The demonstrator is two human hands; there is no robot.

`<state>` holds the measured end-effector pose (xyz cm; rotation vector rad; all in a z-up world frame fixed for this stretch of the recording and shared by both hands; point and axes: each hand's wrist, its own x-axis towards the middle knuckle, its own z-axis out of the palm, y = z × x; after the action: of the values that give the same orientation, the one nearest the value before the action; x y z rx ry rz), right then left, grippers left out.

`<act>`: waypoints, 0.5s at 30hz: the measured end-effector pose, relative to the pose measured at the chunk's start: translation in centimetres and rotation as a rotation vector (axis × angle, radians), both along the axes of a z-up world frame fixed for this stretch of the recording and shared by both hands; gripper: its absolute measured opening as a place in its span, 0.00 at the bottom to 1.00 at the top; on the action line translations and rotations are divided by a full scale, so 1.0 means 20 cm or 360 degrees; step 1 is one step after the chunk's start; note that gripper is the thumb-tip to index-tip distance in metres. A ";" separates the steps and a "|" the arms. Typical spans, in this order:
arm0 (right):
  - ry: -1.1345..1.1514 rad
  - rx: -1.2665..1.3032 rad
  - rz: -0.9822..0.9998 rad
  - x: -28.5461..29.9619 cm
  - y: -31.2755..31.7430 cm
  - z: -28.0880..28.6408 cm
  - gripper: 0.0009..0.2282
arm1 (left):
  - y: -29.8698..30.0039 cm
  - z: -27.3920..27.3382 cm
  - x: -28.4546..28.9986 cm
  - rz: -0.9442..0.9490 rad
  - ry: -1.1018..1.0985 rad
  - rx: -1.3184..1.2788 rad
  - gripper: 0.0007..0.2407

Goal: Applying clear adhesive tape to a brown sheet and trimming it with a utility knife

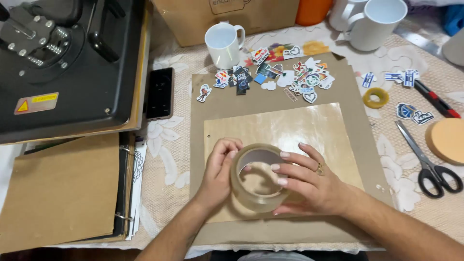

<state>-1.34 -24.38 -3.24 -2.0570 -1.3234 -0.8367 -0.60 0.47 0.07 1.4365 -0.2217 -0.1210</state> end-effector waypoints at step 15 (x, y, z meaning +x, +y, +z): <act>0.0788 -0.0952 -0.1070 -0.16 -0.09 -0.20 0.44 | 0.14 -0.19 -0.11 0.0086 0.0572 -0.0779 0.04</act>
<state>-4.50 -26.24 -7.18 -2.9992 -0.6346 -0.1145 -2.87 3.36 -3.68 0.9125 0.0820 -0.2589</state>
